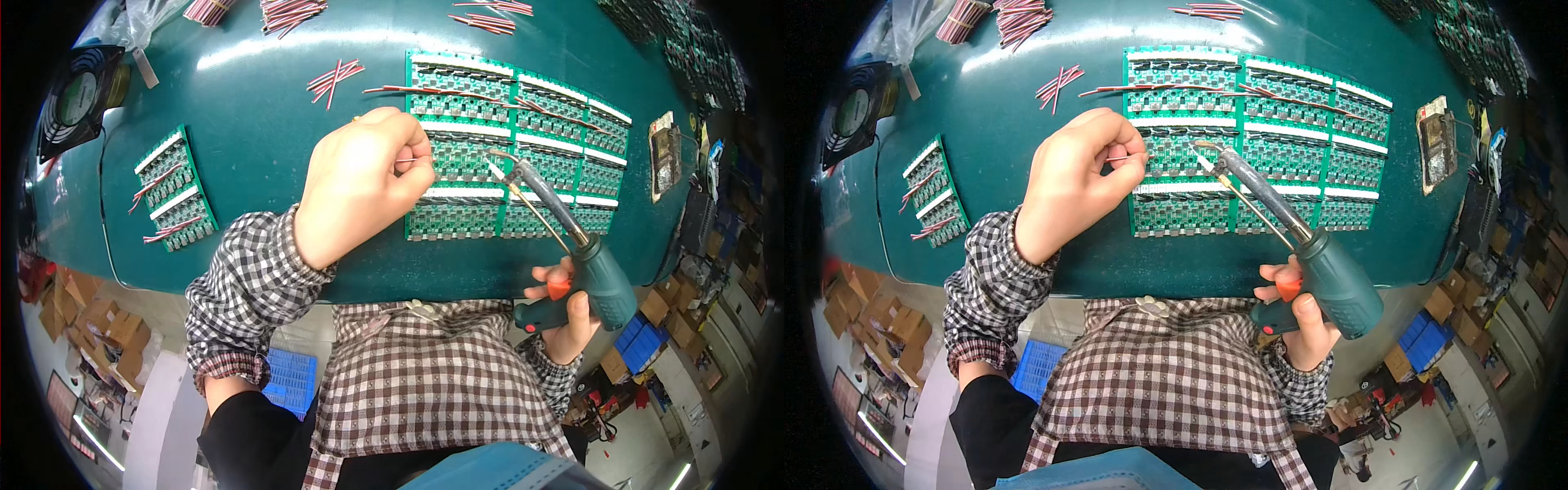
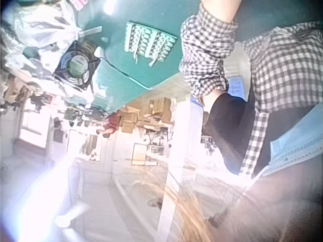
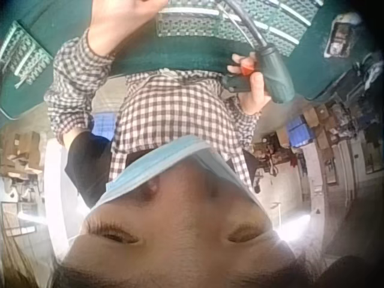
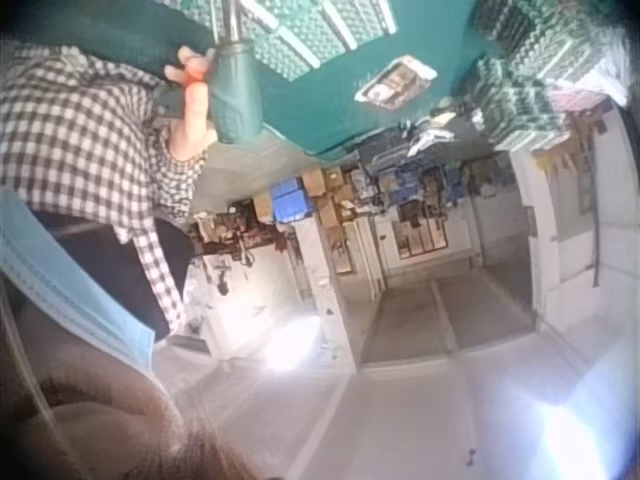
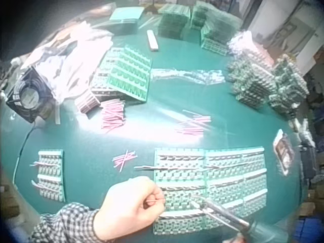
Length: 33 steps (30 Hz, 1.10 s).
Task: The person positions wires onto circuit boards and solders them to the boards using a soldering iron.
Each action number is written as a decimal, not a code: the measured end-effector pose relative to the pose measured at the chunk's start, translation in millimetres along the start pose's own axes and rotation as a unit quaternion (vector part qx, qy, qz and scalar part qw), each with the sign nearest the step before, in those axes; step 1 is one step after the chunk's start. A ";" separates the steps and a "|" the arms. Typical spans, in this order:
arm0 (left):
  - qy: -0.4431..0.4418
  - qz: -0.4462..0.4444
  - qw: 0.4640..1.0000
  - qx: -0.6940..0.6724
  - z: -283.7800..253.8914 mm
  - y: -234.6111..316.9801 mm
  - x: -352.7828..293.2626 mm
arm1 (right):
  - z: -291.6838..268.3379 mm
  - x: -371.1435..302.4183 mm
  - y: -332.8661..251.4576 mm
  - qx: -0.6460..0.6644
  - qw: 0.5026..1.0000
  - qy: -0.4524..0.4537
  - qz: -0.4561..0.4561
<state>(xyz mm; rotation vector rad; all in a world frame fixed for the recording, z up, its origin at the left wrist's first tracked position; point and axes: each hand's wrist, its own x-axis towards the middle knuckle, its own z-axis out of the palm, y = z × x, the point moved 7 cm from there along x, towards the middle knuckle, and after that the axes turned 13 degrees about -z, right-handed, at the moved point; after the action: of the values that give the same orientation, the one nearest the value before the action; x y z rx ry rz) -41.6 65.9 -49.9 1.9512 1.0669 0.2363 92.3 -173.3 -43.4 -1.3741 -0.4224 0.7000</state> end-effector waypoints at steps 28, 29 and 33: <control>0.024 0.028 0.998 0.046 -1.8 2.5 4.6 | 26.1 -5.0 4.8 -0.113 0.990 -0.082 0.035; 0.024 0.027 0.998 0.045 -1.4 2.4 4.4 | 26.2 -5.3 5.2 -0.116 0.989 -0.081 0.038; 0.028 0.027 0.998 0.048 -1.6 1.6 4.4 | 28.1 -4.6 4.6 -0.125 0.987 -0.083 0.049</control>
<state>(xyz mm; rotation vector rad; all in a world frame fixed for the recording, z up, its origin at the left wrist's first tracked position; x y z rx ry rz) -38.8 69.8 -48.7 2.0714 1.0808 0.2764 69.7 -155.4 -42.5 -1.5862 -0.5941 0.8688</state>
